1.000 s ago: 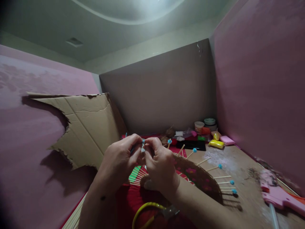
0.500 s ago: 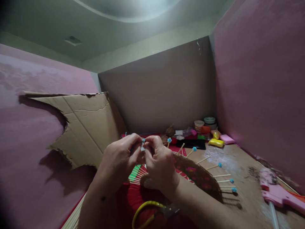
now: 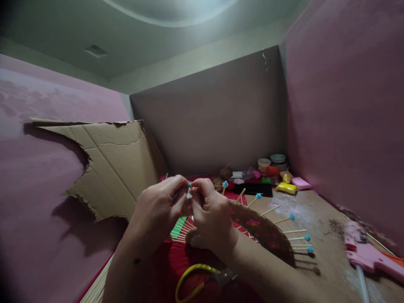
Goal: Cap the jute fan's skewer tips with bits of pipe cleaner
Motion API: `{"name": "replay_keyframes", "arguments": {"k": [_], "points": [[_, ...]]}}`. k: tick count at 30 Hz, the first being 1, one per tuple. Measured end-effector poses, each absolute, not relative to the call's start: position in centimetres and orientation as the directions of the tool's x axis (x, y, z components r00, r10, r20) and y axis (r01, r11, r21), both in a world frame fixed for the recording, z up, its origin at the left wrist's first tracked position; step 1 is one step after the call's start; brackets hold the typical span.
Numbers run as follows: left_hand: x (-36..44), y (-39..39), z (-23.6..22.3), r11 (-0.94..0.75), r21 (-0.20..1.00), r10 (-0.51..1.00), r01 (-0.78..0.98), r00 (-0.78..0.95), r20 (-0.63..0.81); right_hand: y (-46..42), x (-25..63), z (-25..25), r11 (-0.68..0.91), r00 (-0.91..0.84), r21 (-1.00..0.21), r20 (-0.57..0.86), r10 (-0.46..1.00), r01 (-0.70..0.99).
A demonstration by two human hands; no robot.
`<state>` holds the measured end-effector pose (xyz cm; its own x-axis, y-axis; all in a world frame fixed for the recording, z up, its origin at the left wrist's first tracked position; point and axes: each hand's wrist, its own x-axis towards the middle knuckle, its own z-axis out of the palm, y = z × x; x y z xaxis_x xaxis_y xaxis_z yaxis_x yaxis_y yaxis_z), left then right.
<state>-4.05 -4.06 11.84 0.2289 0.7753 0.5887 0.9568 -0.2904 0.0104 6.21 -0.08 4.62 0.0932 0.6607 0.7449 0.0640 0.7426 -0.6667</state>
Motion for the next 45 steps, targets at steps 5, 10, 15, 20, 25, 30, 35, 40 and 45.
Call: {"name": "replay_keyframes", "arguments": {"k": [5, 10, 15, 20, 25, 30, 35, 40, 45], "points": [[-3.9, -4.0, 11.8, -0.277, 0.007, 0.771, 0.961, 0.218, 0.598, 0.0, 6.1, 4.4, 0.756, 0.101, -0.652, 0.757, 0.645, 0.057], [-3.6, -4.2, 11.9, -0.220, -0.003, 0.769, 0.976, 0.176, 0.614, -0.1, 5.9, 4.3, 0.808, 0.136, -0.587, 0.805, 0.577, 0.050], [-3.9, -4.6, 12.0, -0.205, -0.036, 0.816, 0.978, 0.191, 0.545, -0.2, 5.7, 4.4, 0.818, 0.160, -0.572, 0.814, 0.558, 0.054], [-3.9, -4.9, 12.0, -0.162, -0.105, 0.826, 0.981, 0.193, 0.529, -0.5, 5.6, 4.9, 0.791, 0.167, -0.601, 0.796, 0.581, 0.115], [-3.9, -5.8, 11.8, -0.125, -0.234, 0.783, 0.964, 0.241, 0.574, -0.3, 5.6, 5.3, 0.752, 0.177, -0.649, 0.759, 0.627, 0.116], [-4.2, -5.8, 13.0, -0.289, -0.269, 0.734, 0.919, 0.393, 0.554, -0.2, 5.6, 5.1, 0.730, 0.173, -0.683, 0.723, 0.669, 0.033], [-4.5, -5.3, 14.3, -0.404, -0.130, 0.746, 0.905, 0.408, 0.526, 0.1, 5.6, 4.9, 0.711, 0.178, -0.704, 0.699, 0.692, 0.001], [-5.1, -5.5, 14.0, -0.401, -0.001, 0.763, 0.916, 0.335, 0.552, 0.2, 5.8, 5.2, 0.705, 0.172, -0.709, 0.693, 0.700, -0.014], [-5.8, -5.3, 13.2, -0.406, 0.092, 0.777, 0.909, 0.290, 0.559, 0.2, 5.8, 5.4, 0.742, 0.173, -0.670, 0.731, 0.660, 0.002]]}}
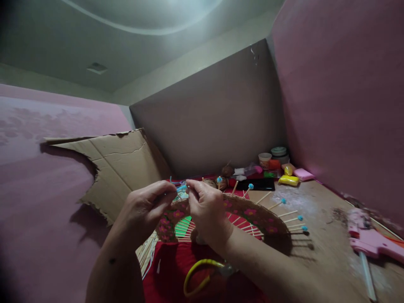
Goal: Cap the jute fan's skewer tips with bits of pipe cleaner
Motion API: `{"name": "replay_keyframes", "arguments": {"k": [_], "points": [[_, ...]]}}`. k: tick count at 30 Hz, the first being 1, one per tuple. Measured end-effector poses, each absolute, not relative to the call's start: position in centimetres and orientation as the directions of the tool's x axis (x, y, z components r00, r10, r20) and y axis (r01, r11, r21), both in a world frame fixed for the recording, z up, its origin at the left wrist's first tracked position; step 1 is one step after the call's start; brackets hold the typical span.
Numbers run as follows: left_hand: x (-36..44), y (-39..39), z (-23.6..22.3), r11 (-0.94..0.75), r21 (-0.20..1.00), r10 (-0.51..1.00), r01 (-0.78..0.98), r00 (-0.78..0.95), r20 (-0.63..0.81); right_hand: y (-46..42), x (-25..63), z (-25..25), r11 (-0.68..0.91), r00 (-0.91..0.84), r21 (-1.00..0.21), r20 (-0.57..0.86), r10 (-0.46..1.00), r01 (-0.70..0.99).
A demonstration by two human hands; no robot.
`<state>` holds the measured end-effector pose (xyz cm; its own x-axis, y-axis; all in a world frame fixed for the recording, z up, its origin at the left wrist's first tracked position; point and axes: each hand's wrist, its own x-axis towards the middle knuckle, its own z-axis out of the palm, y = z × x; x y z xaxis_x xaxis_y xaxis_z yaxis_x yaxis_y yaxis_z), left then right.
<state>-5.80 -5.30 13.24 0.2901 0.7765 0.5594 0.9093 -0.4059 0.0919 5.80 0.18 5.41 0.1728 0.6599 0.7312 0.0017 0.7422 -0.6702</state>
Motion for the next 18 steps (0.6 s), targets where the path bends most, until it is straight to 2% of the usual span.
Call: {"name": "replay_keyframes", "arguments": {"k": [6, 12, 15, 18], "points": [[-6.2, -4.8, 12.0, -0.444, 0.318, 0.792, 0.837, 0.201, 0.576, 0.3, 5.7, 5.4, 0.727, 0.153, -0.686, 0.718, 0.680, -0.012], [-6.1, -4.3, 11.0, -0.436, 0.590, 0.858, 0.680, 0.117, 0.500, 0.5, 5.8, 5.3, 0.698, 0.142, -0.713, 0.687, 0.713, -0.058], [-6.2, -4.2, 10.9, -0.421, 0.659, 0.880, 0.623, 0.105, 0.463, 0.5, 5.8, 5.3, 0.687, 0.112, -0.722, 0.678, 0.727, -0.084], [-6.4, -4.3, 10.9, -0.416, 0.672, 0.886, 0.613, 0.107, 0.451, 0.4, 5.8, 5.4, 0.676, 0.104, -0.730, 0.668, 0.737, -0.103]]}}
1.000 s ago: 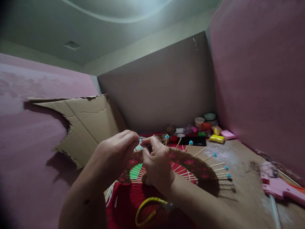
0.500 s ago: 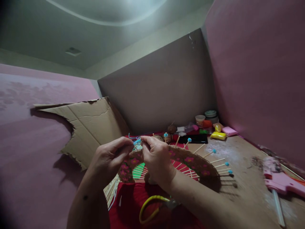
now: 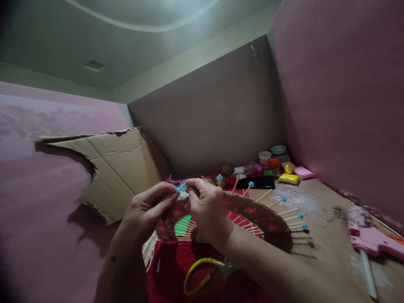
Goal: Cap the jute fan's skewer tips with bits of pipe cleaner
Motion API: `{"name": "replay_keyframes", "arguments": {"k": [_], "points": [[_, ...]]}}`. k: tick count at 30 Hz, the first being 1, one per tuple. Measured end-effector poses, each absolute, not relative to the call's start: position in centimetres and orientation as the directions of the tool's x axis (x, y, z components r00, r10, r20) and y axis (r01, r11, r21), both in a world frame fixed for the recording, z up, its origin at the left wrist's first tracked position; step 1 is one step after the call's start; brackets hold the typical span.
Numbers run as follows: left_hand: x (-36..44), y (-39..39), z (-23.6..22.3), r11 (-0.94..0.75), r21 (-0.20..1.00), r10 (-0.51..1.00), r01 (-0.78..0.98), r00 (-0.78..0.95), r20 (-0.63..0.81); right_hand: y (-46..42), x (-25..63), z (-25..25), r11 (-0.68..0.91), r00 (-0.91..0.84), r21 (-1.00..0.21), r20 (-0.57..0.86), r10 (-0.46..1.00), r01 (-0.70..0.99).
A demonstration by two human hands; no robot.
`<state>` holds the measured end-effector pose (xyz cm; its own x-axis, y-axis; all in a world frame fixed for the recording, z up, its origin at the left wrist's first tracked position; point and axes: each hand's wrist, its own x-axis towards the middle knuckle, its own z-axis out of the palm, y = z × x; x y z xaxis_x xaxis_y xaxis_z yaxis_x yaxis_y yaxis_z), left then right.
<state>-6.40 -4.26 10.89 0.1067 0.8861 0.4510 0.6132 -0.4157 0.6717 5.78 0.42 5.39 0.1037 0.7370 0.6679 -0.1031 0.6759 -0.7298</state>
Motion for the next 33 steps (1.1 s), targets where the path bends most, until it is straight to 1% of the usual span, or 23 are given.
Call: {"name": "replay_keyframes", "arguments": {"k": [6, 9, 10, 12, 16, 18, 19, 21, 23, 24, 27, 30, 32, 33], "points": [[-6.8, -4.2, 10.6, -0.458, 0.603, 0.863, 0.653, 0.165, 0.477, 0.0, 5.9, 5.6, 0.638, 0.097, -0.760, 0.631, 0.770, -0.120], [-6.6, -4.5, 10.8, -0.498, 0.493, 0.829, 0.713, 0.225, 0.512, -0.1, 6.0, 5.6, 0.645, 0.112, -0.758, 0.636, 0.764, -0.094], [-6.4, -4.6, 10.9, -0.512, 0.435, 0.813, 0.741, 0.253, 0.525, -0.1, 6.0, 5.6, 0.648, 0.120, -0.757, 0.638, 0.761, -0.083], [-6.0, -5.0, 11.4, -0.530, 0.283, 0.775, 0.799, 0.321, 0.545, -0.1, 5.9, 5.6, 0.648, 0.131, -0.758, 0.637, 0.760, -0.078], [-4.8, -6.0, 12.8, -0.446, -0.102, 0.741, 0.889, 0.431, 0.515, -0.2, 5.7, 5.6, 0.639, 0.122, -0.760, 0.628, 0.769, -0.115], [-4.2, -6.3, 13.7, -0.412, -0.268, 0.730, 0.871, 0.492, 0.475, -0.3, 5.7, 5.6, 0.645, 0.120, -0.754, 0.634, 0.764, -0.124], [-4.0, -6.2, 14.2, -0.417, -0.332, 0.716, 0.846, 0.531, 0.454, -0.3, 5.7, 5.6, 0.650, 0.120, -0.749, 0.639, 0.760, -0.126], [-3.7, -5.7, 15.1, -0.440, -0.416, 0.689, 0.796, 0.596, 0.412, -0.4, 5.7, 5.6, 0.661, 0.121, -0.740, 0.650, 0.750, -0.125], [-3.7, -4.7, 15.9, -0.452, -0.436, 0.679, 0.779, 0.617, 0.398, -0.4, 5.7, 5.6, 0.666, 0.115, -0.735, 0.656, 0.746, -0.130], [-3.7, -4.1, 16.2, -0.456, -0.420, 0.682, 0.785, 0.611, 0.402, -0.4, 5.7, 5.6, 0.665, 0.112, -0.734, 0.656, 0.746, -0.136], [-4.1, -2.2, 16.6, -0.491, -0.298, 0.702, 0.819, 0.574, 0.421, -0.3, 5.7, 5.5, 0.663, 0.116, -0.737, 0.653, 0.749, -0.130], [-4.5, -1.1, 16.5, -0.515, -0.155, 0.729, 0.843, 0.526, 0.439, -0.2, 5.8, 5.4, 0.666, 0.138, -0.742, 0.654, 0.744, -0.079], [-4.6, -1.0, 16.5, -0.513, -0.103, 0.745, 0.852, 0.501, 0.440, -0.1, 5.9, 5.4, 0.668, 0.138, -0.742, 0.656, 0.742, -0.060], [-4.7, -1.0, 16.5, -0.504, -0.104, 0.750, 0.857, 0.495, 0.439, -0.1, 5.9, 5.4, 0.668, 0.136, -0.742, 0.657, 0.741, -0.058]]}}
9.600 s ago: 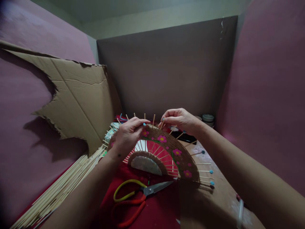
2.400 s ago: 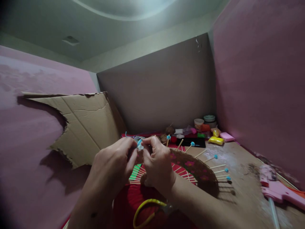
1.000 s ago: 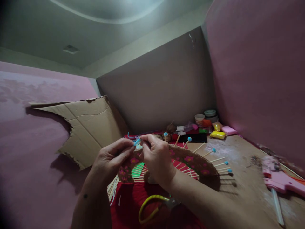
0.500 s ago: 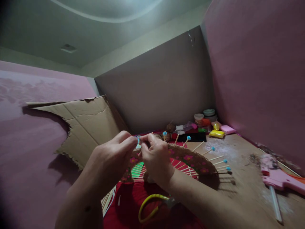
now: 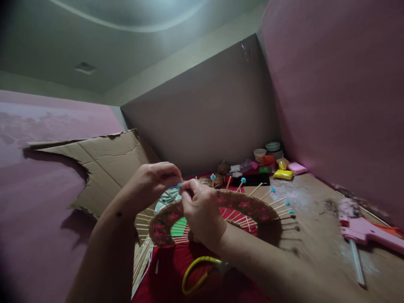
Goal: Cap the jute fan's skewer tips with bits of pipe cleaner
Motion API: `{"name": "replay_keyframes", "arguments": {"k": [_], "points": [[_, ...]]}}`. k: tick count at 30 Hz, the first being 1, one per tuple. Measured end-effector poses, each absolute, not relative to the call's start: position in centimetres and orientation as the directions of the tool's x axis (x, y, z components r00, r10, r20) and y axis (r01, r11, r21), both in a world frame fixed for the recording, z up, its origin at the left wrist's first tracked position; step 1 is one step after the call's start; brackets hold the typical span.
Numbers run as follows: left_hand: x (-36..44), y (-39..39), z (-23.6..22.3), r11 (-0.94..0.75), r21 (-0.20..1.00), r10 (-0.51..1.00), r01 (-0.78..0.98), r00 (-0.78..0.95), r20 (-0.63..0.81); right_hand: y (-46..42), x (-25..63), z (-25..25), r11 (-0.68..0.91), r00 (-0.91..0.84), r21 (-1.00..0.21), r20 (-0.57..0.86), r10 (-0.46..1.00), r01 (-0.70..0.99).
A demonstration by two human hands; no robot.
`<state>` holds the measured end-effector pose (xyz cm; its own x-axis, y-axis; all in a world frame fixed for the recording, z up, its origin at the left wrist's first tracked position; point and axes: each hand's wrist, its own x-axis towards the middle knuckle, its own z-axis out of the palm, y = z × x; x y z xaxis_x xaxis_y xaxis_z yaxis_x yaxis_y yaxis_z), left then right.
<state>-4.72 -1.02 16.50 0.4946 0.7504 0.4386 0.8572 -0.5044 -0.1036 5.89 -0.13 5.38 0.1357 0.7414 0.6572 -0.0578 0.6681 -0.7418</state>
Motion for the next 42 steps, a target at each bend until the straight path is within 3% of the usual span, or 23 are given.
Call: {"name": "replay_keyframes", "arguments": {"k": [9, 14, 19, 23, 29, 32, 42], "points": [[-5.2, -3.5, 15.0, -0.455, -0.459, 0.607, 0.764, 0.642, 0.468, -0.1, 5.9, 5.3, 0.655, 0.105, -0.740, 0.647, 0.755, -0.152], [-4.1, -5.2, 14.3, -0.363, -0.580, 0.607, 0.730, 0.657, 0.446, -0.2, 5.8, 5.5, 0.647, 0.090, -0.741, 0.643, 0.761, -0.180], [-3.2, -4.5, 15.8, -0.426, -0.636, 0.587, 0.644, 0.731, 0.347, -0.4, 5.9, 5.8, 0.655, 0.097, -0.732, 0.650, 0.754, -0.189], [-3.6, -2.5, 16.9, -0.517, -0.516, 0.592, 0.682, 0.721, 0.360, -0.5, 6.0, 5.9, 0.589, 0.072, -0.774, 0.590, 0.804, -0.235], [-4.7, -0.8, 17.7, -0.603, -0.068, 0.734, 0.795, 0.586, 0.345, -0.1, 6.0, 5.5, 0.628, 0.112, -0.765, 0.618, 0.778, -0.143], [-5.3, -0.4, 17.9, -0.596, 0.093, 0.783, 0.797, 0.552, 0.288, -0.1, 6.1, 5.5, 0.647, 0.122, -0.755, 0.636, 0.762, -0.104], [-6.9, -0.5, 17.1, -0.503, 0.306, 0.864, 0.808, 0.461, 0.200, -0.4, 6.1, 5.5, 0.653, 0.095, -0.749, 0.646, 0.757, -0.111]]}}
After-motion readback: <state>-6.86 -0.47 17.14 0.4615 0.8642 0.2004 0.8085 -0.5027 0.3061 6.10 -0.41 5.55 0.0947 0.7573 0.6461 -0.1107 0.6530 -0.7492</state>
